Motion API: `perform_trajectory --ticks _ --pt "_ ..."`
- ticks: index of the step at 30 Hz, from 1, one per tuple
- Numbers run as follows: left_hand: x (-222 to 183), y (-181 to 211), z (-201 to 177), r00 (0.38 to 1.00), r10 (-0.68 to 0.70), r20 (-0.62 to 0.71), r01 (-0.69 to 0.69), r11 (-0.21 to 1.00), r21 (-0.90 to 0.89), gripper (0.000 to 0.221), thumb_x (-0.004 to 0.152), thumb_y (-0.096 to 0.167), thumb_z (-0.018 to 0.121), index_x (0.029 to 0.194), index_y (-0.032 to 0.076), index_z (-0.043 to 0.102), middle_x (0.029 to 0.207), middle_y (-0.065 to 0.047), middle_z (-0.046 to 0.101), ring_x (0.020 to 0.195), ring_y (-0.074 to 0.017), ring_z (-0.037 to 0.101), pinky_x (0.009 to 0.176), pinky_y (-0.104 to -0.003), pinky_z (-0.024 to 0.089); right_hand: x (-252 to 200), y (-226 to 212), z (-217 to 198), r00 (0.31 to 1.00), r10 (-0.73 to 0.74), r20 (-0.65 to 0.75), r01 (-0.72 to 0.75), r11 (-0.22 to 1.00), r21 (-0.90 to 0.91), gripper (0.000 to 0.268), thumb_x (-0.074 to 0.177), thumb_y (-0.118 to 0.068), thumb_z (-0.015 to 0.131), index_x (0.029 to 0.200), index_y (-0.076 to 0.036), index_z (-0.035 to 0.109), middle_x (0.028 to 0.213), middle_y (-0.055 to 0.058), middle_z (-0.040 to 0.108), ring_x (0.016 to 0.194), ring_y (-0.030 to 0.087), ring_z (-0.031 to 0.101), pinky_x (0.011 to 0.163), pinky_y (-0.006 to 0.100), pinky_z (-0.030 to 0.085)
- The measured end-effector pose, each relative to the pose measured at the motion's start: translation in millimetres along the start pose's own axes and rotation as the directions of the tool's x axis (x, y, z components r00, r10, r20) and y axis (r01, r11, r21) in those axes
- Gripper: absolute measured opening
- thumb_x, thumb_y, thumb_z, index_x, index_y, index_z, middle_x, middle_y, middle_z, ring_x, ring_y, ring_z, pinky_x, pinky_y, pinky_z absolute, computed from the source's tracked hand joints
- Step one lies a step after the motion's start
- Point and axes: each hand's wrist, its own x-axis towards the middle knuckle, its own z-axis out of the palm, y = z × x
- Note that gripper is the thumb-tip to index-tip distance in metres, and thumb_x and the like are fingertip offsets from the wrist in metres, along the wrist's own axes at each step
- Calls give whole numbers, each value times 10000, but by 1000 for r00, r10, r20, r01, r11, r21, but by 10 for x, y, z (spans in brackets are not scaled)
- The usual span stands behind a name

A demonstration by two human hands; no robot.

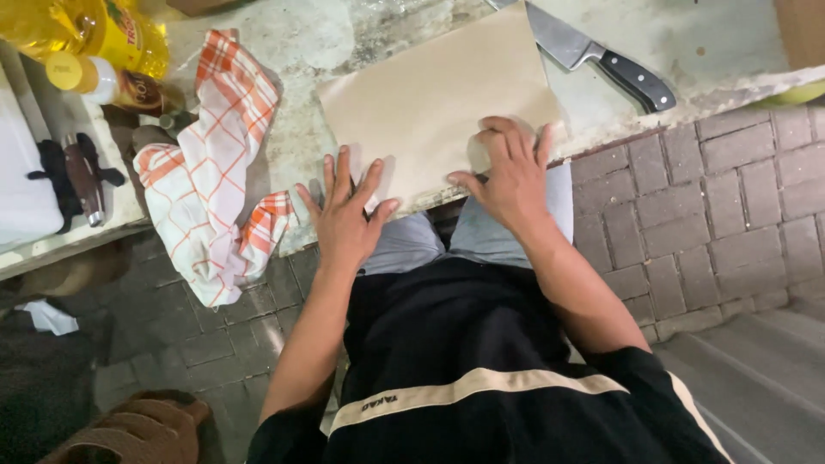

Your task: Folding and cutting brown paper sheets to size using a kitchen knife on a low work surface.

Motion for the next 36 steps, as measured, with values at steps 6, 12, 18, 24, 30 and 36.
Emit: perform_trajectory --ticks 6,12,18,24,30,36 --pt "-72 -215 -91 998 -59 17 60 998 -31 689 944 623 590 1528 298 423 1637 -150 177 1511 -308 96 1105 -696 -59 44 352 -395 979 203 -24 -202 978 61 679 737 -429 864 1196 -47 540 1381 92 475 1288 381 452 1088 724 123" --pt "-165 -361 -95 999 -46 4 46 999 0 705 944 662 489 1543 321 342 1640 -132 208 1524 -367 184 1148 -692 44 0 723 -557 978 119 -172 -128 991 -45 794 879 -728 528 1196 0 517 1258 165 524 1119 370 516 928 492 353" --pt "-178 -368 -119 999 -52 1 52 998 20 762 946 676 451 1558 245 309 1626 -133 254 1515 -321 203 1148 -669 74 8 619 -811 933 299 -202 -302 953 15 470 865 150 703 1234 -19 467 1160 188 503 1085 353 511 852 473 461" --pt "-190 -441 -81 998 -62 29 61 998 35 806 950 684 498 1583 262 232 1650 -79 190 1533 -273 145 1167 -656 79 -46 -845 -212 992 -8 124 11 1000 -16 690 890 -557 672 1292 -19 513 1345 199 517 1267 349 451 1035 503 346" --pt "-171 -443 -89 994 -101 34 100 994 32 855 919 698 553 1574 238 249 1640 -74 223 1525 -262 142 1174 -622 89 -13 -706 245 997 -53 61 56 997 -51 890 824 -773 513 1336 -45 475 1317 175 451 1226 359 424 997 512 335" --pt "-177 -434 -113 993 -100 55 98 994 42 893 908 731 507 1578 216 219 1640 -65 207 1521 -252 112 1172 -608 108 149 -102 -228 972 173 161 -172 985 -25 1052 683 -819 596 1390 -72 379 1359 189 341 1252 416 323 969 629 297"
